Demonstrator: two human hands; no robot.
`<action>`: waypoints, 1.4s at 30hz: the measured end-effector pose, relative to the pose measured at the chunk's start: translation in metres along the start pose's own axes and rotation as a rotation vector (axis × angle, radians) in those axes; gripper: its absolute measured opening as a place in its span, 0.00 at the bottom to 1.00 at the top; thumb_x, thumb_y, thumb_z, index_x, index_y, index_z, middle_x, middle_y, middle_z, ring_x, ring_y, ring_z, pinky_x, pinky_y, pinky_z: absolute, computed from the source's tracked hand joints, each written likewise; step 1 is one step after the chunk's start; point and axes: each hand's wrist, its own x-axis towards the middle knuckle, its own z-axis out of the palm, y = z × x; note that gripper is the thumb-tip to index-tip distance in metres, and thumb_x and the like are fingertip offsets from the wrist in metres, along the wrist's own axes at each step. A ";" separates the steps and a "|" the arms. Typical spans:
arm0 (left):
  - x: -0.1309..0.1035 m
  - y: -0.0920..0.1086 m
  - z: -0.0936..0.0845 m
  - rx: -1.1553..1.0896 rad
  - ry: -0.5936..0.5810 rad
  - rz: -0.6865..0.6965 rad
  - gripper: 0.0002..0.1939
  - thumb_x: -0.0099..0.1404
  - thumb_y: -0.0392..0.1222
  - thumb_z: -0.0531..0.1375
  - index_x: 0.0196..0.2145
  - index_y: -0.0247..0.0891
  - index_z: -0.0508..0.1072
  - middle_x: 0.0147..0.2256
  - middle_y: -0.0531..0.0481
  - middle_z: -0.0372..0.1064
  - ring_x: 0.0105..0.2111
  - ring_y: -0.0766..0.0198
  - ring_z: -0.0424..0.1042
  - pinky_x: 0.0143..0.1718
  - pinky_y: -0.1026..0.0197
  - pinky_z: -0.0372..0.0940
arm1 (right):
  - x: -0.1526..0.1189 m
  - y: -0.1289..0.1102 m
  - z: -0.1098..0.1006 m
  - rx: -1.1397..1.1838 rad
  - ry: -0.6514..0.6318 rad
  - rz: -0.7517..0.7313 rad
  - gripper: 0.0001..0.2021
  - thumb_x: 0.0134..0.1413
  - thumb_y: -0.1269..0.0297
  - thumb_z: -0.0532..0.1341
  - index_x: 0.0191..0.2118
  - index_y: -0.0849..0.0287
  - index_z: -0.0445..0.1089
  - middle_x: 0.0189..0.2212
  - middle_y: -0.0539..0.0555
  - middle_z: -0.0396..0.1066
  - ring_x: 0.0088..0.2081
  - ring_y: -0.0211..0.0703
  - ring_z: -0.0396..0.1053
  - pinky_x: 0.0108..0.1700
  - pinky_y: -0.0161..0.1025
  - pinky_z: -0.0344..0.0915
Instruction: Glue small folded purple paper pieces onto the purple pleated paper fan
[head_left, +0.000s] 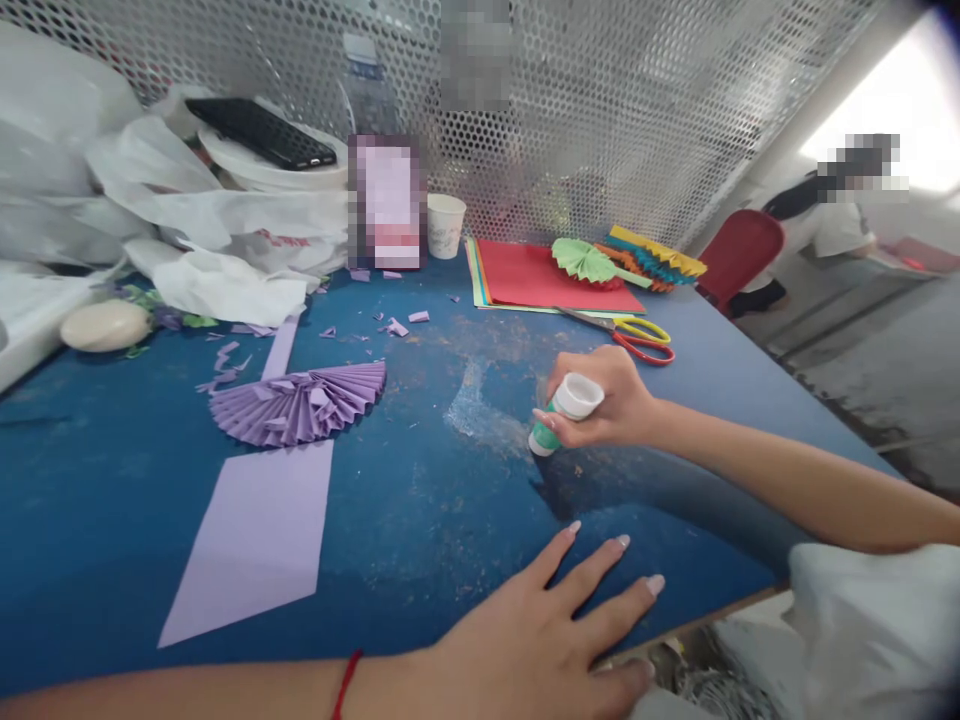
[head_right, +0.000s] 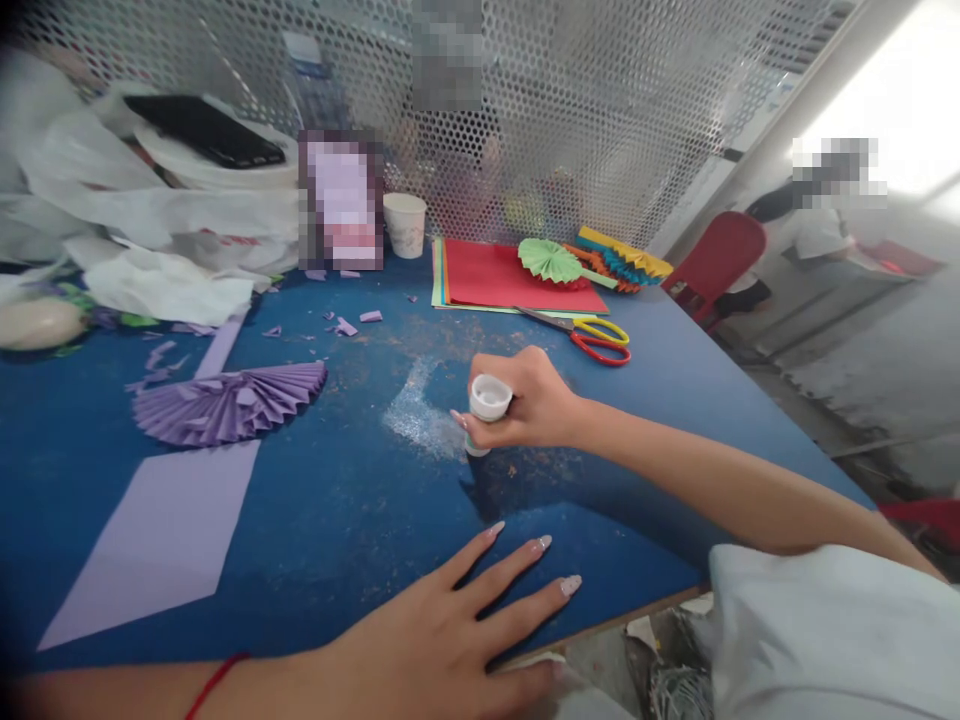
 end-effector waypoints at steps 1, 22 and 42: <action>0.000 0.000 -0.001 -0.006 -0.010 0.001 0.19 0.78 0.48 0.49 0.59 0.58 0.73 0.68 0.50 0.60 0.65 0.45 0.65 0.59 0.42 0.64 | -0.003 -0.002 -0.002 -0.020 -0.001 0.005 0.11 0.53 0.62 0.66 0.25 0.58 0.64 0.17 0.44 0.64 0.19 0.28 0.54 0.22 0.29 0.53; 0.000 -0.001 -0.004 -0.084 -0.079 -0.004 0.20 0.77 0.47 0.50 0.61 0.51 0.72 0.70 0.46 0.56 0.67 0.43 0.61 0.62 0.39 0.61 | -0.002 -0.007 0.014 -0.085 0.142 0.125 0.14 0.53 0.59 0.64 0.23 0.57 0.61 0.17 0.45 0.63 0.19 0.30 0.54 0.22 0.31 0.53; -0.001 -0.002 -0.001 -0.075 -0.036 0.008 0.18 0.77 0.48 0.52 0.59 0.52 0.74 0.69 0.47 0.58 0.66 0.43 0.62 0.62 0.40 0.60 | -0.009 -0.003 0.010 -0.098 0.130 0.061 0.13 0.52 0.56 0.65 0.24 0.57 0.64 0.16 0.44 0.63 0.19 0.30 0.54 0.22 0.30 0.54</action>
